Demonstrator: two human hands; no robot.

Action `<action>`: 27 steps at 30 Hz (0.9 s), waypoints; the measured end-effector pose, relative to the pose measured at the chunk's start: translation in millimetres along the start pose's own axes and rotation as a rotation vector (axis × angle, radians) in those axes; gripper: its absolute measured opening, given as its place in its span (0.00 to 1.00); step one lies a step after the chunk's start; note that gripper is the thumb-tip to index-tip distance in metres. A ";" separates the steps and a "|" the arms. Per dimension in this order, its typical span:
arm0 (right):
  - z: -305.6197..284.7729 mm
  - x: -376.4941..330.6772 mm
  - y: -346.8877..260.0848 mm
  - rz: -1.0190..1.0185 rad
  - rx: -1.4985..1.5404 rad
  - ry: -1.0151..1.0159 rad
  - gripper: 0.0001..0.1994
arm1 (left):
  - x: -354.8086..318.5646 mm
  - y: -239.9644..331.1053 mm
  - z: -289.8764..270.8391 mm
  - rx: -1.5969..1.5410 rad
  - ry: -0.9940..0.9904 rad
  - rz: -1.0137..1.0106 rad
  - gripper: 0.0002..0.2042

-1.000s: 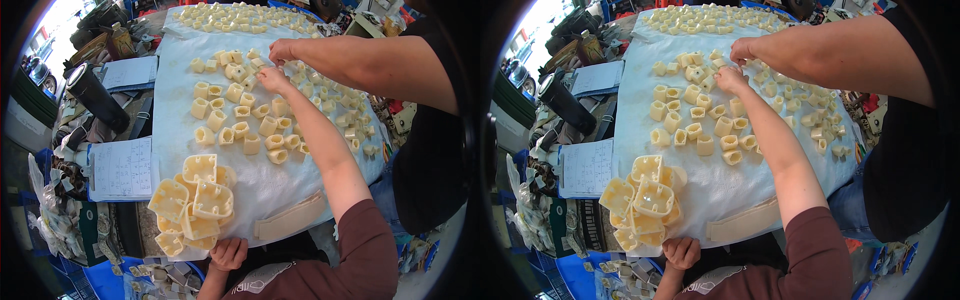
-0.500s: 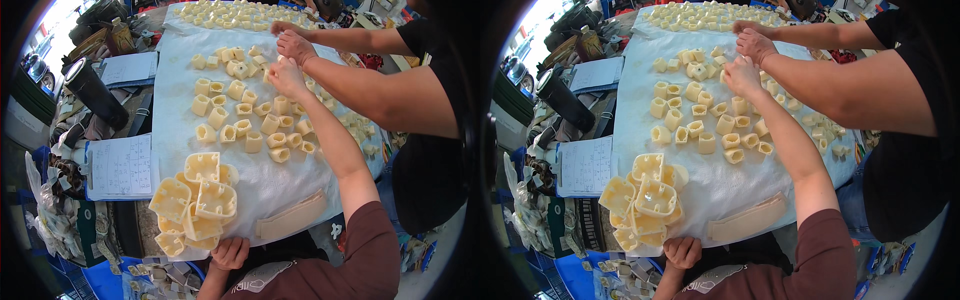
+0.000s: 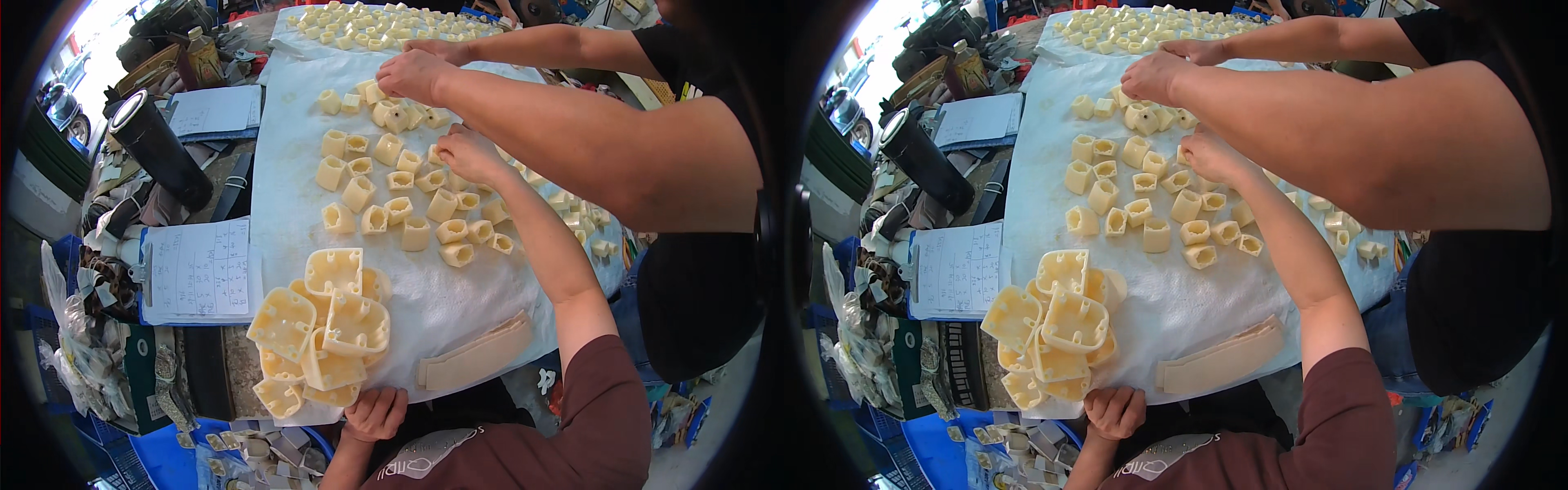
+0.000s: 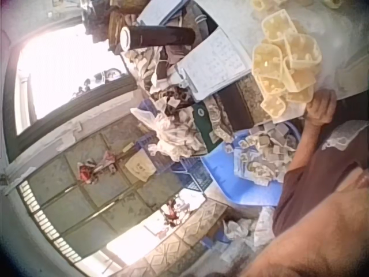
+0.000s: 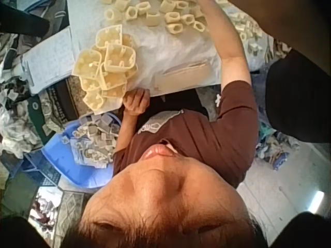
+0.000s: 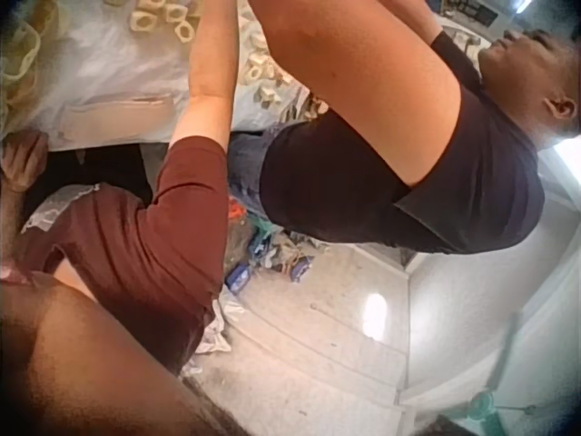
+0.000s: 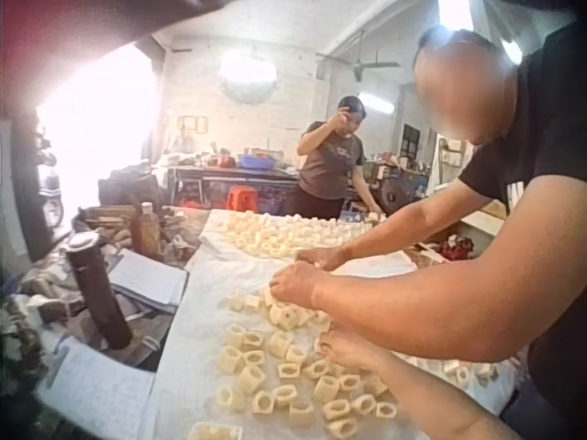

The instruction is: The person assembles small beige plastic components by hand, inserting a flat piece into a hollow housing and placing the finished units on a white sheet. A coworker also handles similar parts across the table, arranging them in rows.

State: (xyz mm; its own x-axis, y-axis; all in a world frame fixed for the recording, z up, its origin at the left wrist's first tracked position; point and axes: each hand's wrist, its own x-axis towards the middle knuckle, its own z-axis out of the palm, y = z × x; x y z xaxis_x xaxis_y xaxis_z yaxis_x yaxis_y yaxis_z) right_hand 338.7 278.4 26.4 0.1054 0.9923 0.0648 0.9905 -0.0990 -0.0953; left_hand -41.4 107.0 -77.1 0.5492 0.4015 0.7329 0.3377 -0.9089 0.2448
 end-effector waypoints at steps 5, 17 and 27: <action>7.5 9.6 -5.7 0.148 0.255 0.081 0.11 | -1.2 0.3 0.6 0.006 -0.005 -0.007 0.09; 17.9 53.9 -6.9 0.158 0.194 0.046 0.15 | -2.6 0.5 -0.9 0.024 -0.023 -0.006 0.09; -24.4 -37.4 -51.4 0.213 1.672 -0.178 0.19 | -1.9 0.3 0.3 0.015 0.009 -0.003 0.08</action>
State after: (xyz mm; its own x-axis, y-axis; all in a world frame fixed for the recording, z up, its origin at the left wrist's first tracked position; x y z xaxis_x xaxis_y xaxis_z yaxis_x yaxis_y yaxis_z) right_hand 286.0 244.5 53.1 0.0887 0.9797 -0.1798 -0.2207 -0.1567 -0.9627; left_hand -42.2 106.0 -78.6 0.5418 0.4027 0.7378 0.3503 -0.9061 0.2373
